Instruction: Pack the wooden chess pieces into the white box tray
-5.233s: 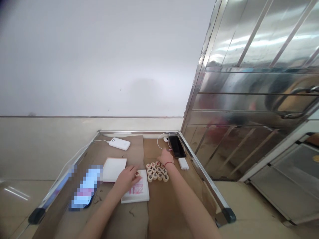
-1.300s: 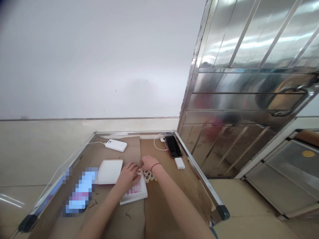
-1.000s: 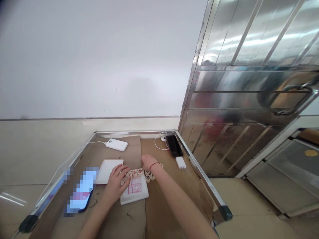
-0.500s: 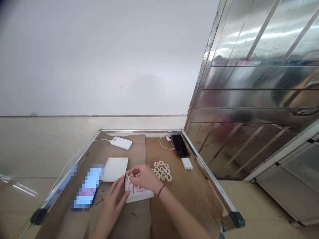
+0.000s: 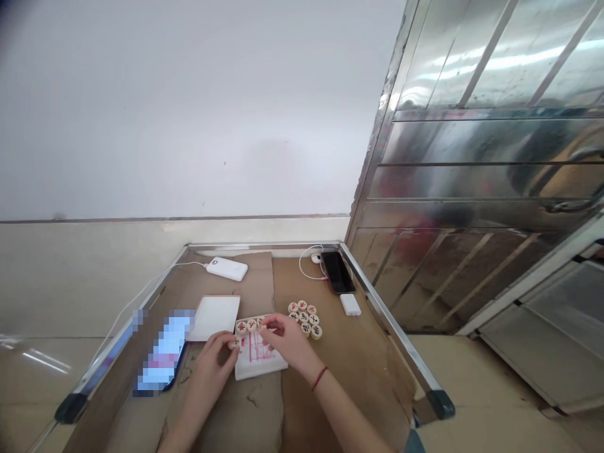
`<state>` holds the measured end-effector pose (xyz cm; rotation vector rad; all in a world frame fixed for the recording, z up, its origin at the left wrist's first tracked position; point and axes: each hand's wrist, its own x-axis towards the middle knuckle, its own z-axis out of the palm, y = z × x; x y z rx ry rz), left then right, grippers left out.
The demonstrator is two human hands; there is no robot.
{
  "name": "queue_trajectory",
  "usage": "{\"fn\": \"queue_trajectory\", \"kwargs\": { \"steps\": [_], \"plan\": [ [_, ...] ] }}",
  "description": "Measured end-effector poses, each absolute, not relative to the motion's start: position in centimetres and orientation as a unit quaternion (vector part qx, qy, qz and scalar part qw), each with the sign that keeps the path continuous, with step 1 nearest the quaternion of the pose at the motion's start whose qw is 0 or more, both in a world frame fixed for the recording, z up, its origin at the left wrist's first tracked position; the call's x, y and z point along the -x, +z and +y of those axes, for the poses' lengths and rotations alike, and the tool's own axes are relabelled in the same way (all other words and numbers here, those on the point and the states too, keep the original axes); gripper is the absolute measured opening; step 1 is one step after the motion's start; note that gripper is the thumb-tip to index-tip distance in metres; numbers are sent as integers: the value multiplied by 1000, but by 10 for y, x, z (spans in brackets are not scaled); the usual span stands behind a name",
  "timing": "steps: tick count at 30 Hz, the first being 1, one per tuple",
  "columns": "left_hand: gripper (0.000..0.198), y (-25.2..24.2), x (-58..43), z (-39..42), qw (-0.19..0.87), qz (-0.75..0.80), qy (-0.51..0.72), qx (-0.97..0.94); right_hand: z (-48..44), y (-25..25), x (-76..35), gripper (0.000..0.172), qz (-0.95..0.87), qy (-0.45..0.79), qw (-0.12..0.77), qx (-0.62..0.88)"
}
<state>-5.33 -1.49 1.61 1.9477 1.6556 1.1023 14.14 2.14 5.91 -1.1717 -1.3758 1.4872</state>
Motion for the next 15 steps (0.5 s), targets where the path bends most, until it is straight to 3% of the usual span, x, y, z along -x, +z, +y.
{"fn": "queue_trajectory", "kwargs": {
  "steps": [8,15],
  "plan": [
    [15,34,42,-6,23,631,139,-763,12,64,-152,26,-553,579,387,457],
    [21,42,33,0,-14,682,94,-725,10,62,-140,12,-627,479,376,485]
  ]
}}
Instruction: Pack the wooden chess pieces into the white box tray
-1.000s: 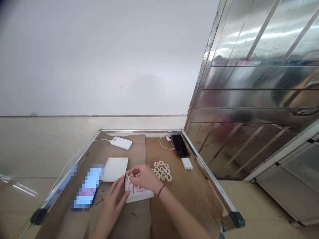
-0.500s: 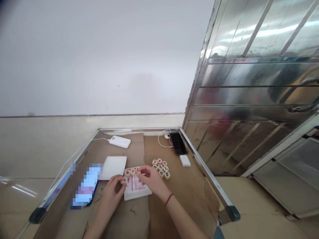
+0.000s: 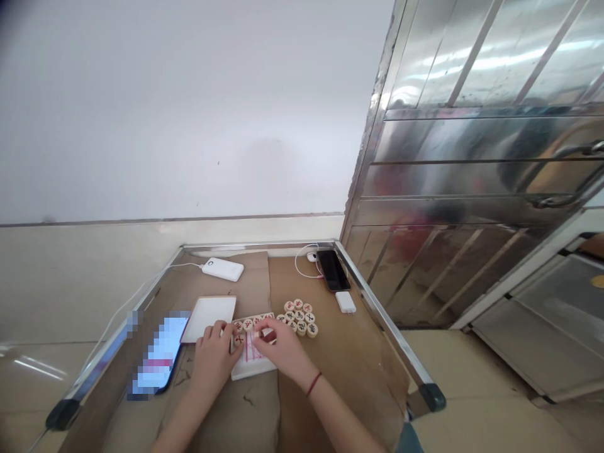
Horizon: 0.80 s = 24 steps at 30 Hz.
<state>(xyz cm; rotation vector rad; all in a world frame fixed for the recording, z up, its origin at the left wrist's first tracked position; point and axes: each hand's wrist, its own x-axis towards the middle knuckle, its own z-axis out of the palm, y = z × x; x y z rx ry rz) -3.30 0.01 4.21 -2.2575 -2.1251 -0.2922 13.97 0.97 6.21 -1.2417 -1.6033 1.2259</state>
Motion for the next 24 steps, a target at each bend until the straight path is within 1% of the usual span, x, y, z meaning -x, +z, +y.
{"fn": "queue_trajectory", "kwargs": {
  "steps": [4,7,10,16,18,21,24],
  "plan": [
    [28,41,33,2,17,-686,-102,720,10,51,-129,21,-695,397,359,479],
    [28,38,35,2,11,-679,-104,726,10,46,-120,24,-742,326,344,473],
    [31,37,38,0,2,-671,-108,734,11,44,-111,28,-761,283,326,484],
    [37,41,46,-4,-19,-669,-119,734,13,36,-96,21,-794,233,291,479],
    [37,42,49,-6,-29,-668,-124,733,14,34,-95,20,-803,217,289,473],
    [33,44,52,-6,-53,-666,-128,733,13,34,-96,23,-799,195,280,495],
    [21,45,53,-4,-86,-662,-124,734,13,37,-96,23,-793,184,217,539]
  ]
}}
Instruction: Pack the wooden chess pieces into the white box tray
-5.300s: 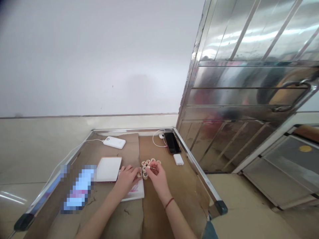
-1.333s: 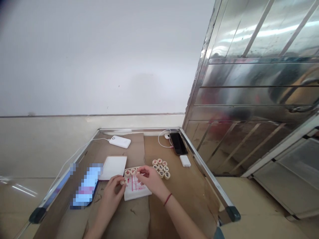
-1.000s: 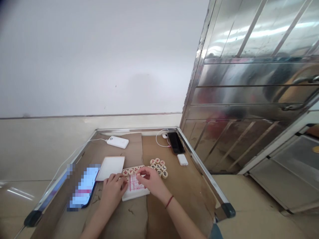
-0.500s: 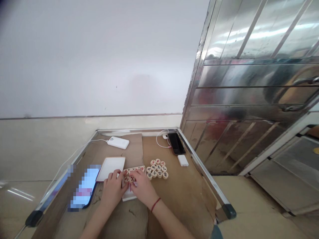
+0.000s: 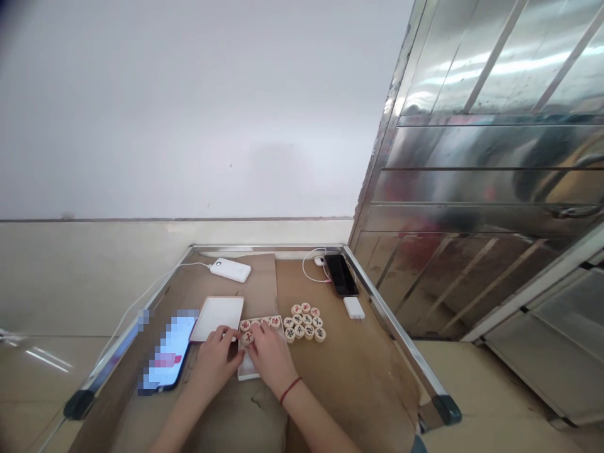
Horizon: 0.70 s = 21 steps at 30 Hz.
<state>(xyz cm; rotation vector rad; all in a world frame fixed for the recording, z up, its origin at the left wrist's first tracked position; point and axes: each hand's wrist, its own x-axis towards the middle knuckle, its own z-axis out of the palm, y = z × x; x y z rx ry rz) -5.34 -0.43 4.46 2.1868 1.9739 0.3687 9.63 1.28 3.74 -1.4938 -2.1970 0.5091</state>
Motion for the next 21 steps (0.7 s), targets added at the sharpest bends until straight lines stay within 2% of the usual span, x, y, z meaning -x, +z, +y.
{"fn": "queue_trajectory", "kwargs": {
  "steps": [4,10,18,20,21],
  "plan": [
    [10,44,53,0,119,652,121,-739,14,40,-95,20,-793,188,152,559],
    [5,39,52,2,128,651,126,-738,15,35,-90,19,-794,177,150,562],
    [9,44,53,0,142,645,129,-740,31,51,-116,15,-771,150,196,587],
    [12,46,53,-1,137,635,142,-747,47,61,-134,18,-740,121,167,640],
    [15,46,52,-1,134,627,150,-752,55,64,-143,20,-722,113,126,671]
  ]
}}
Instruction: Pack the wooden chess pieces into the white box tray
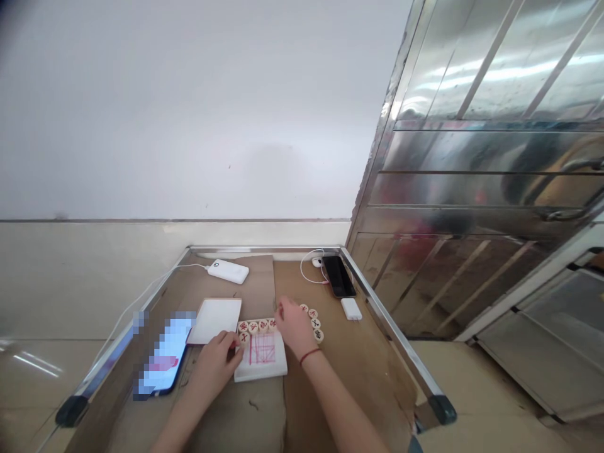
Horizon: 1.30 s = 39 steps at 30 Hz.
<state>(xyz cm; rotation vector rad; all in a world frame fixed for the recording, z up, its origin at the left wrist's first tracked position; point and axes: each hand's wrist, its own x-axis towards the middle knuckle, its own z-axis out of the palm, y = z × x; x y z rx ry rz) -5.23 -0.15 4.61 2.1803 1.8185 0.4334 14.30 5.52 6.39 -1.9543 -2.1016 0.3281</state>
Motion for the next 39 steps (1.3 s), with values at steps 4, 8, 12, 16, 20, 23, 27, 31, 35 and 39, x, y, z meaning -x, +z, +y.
{"fn": "queue_trajectory", "kwargs": {
  "steps": [4,8,12,16,20,23,27,31,35,39],
  "plan": [
    [28,48,44,-4,105,592,141,-786,86,64,-167,20,-704,116,60,698],
    [28,50,32,-6,37,586,103,-803,102,56,-170,20,-712,134,6,690],
    [27,48,30,-7,3,583,84,-808,109,54,-167,22,-716,139,-12,684],
    [26,44,34,-6,0,587,85,-805,110,58,-165,25,-714,137,-12,687],
    [23,44,35,-2,0,586,122,-801,106,64,-164,21,-709,121,16,694],
    [22,44,31,3,-20,584,136,-800,101,71,-163,20,-712,115,55,690],
    [22,41,27,7,-36,585,130,-800,88,83,-160,20,-722,125,109,671],
    [20,39,28,7,-18,581,157,-799,70,92,-155,20,-729,149,156,650],
    [29,39,30,11,44,554,263,-789,54,92,-146,18,-725,243,230,602],
    [35,44,34,19,131,498,339,-787,44,88,-137,23,-671,421,309,526]
  ]
}}
